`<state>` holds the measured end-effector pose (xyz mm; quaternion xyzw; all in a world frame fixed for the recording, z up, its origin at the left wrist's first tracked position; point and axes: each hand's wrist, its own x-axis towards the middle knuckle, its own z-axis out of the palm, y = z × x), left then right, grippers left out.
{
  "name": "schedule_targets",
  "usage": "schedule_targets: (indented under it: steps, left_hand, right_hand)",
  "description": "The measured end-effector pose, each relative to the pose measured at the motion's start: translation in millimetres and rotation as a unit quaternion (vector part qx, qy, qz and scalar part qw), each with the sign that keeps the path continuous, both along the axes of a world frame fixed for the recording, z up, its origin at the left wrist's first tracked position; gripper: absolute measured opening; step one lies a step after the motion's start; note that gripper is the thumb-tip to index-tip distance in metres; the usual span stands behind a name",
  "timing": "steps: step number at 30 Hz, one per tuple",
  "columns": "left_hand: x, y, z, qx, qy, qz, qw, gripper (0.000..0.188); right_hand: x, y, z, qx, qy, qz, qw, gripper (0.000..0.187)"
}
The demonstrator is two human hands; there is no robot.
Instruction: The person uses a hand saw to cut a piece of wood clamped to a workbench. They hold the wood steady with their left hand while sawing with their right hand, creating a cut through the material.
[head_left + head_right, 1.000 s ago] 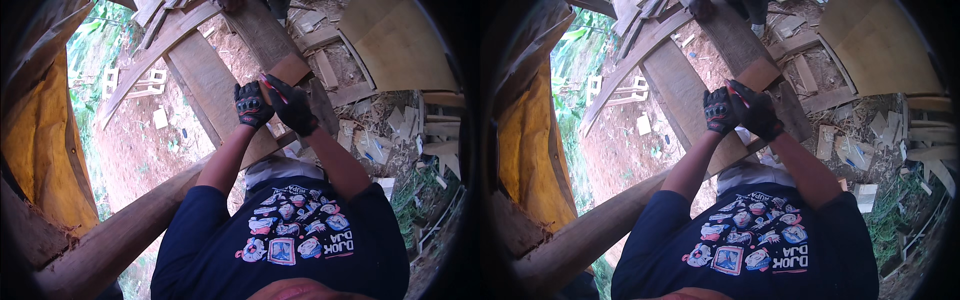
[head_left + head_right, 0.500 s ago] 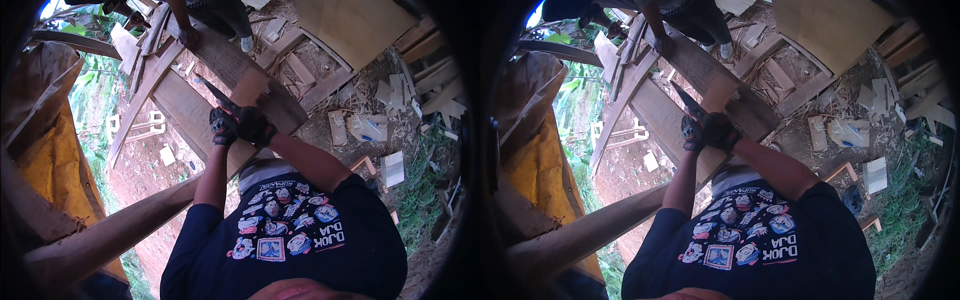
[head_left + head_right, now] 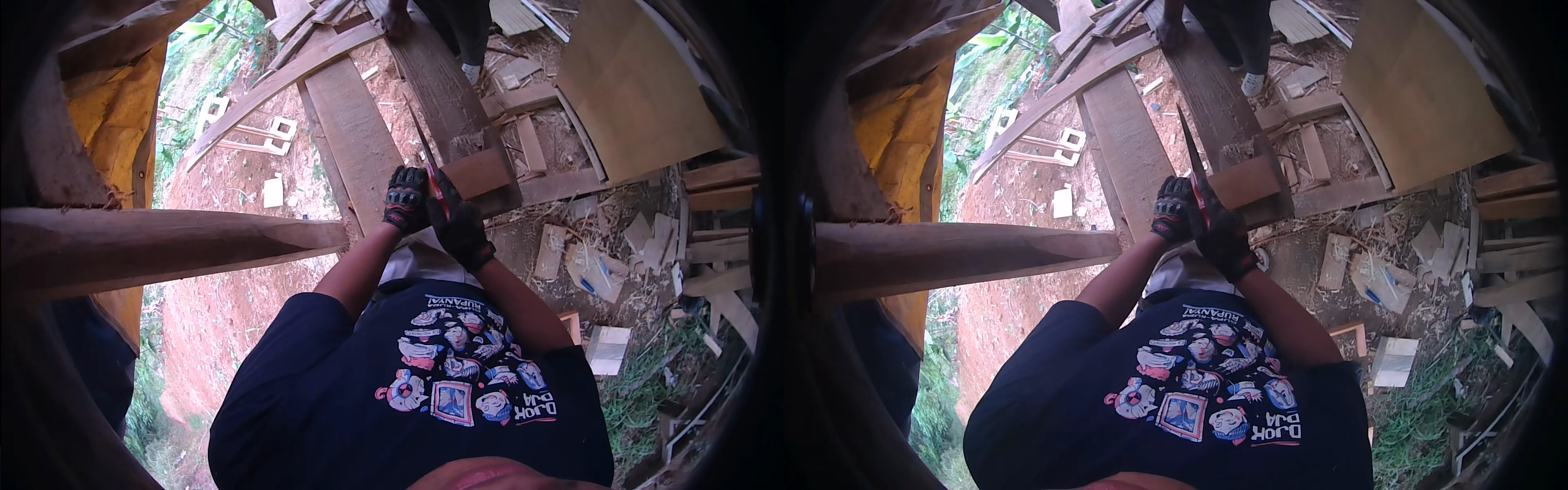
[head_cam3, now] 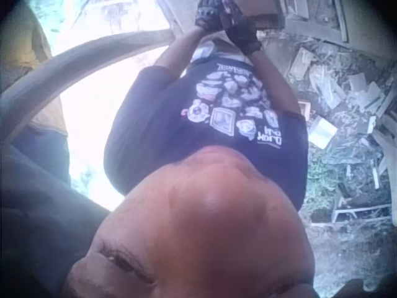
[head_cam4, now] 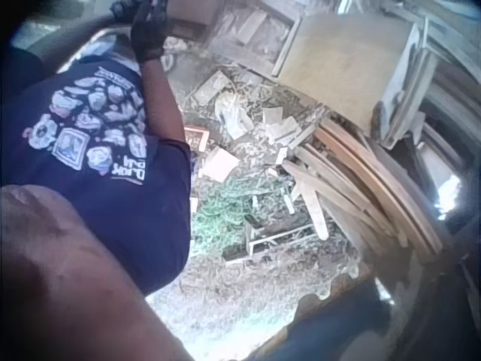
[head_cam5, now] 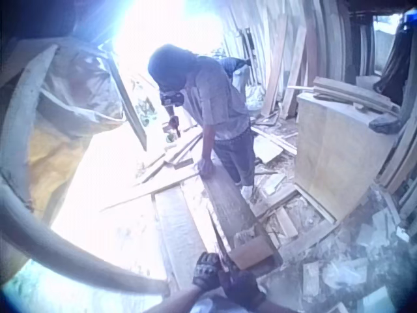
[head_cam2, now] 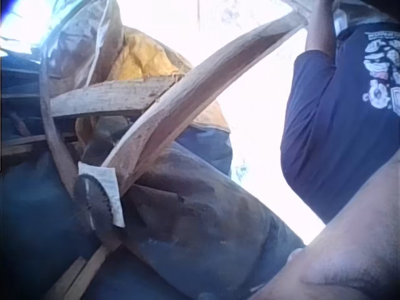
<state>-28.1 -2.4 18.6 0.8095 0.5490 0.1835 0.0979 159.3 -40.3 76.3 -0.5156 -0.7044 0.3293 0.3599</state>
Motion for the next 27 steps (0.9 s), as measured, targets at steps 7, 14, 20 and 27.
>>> schedule_targets:
  steps: [7,14,20,27]
  left_hand:
    - [-6,-3,6,-0.022,0.004,0.006,1.0,0.07]
    - [-9,-18,-9,0.039,-0.039,0.023,0.998,0.086]
    - [-51,-54,-13,0.0,-0.031,0.028,0.999,0.107]
    - [-80,-63,11,-0.028,0.005,0.037,0.999,0.113]
  right_hand:
    - [-5,2,1,0.045,0.051,0.008,0.998,0.06]
    - [-12,-20,-15,0.04,0.036,-0.029,0.998,0.057]
    - [-44,-47,-11,0.114,0.063,-0.024,0.991,0.054]
    - [-72,-64,-8,0.094,0.086,-0.057,0.99,0.055]
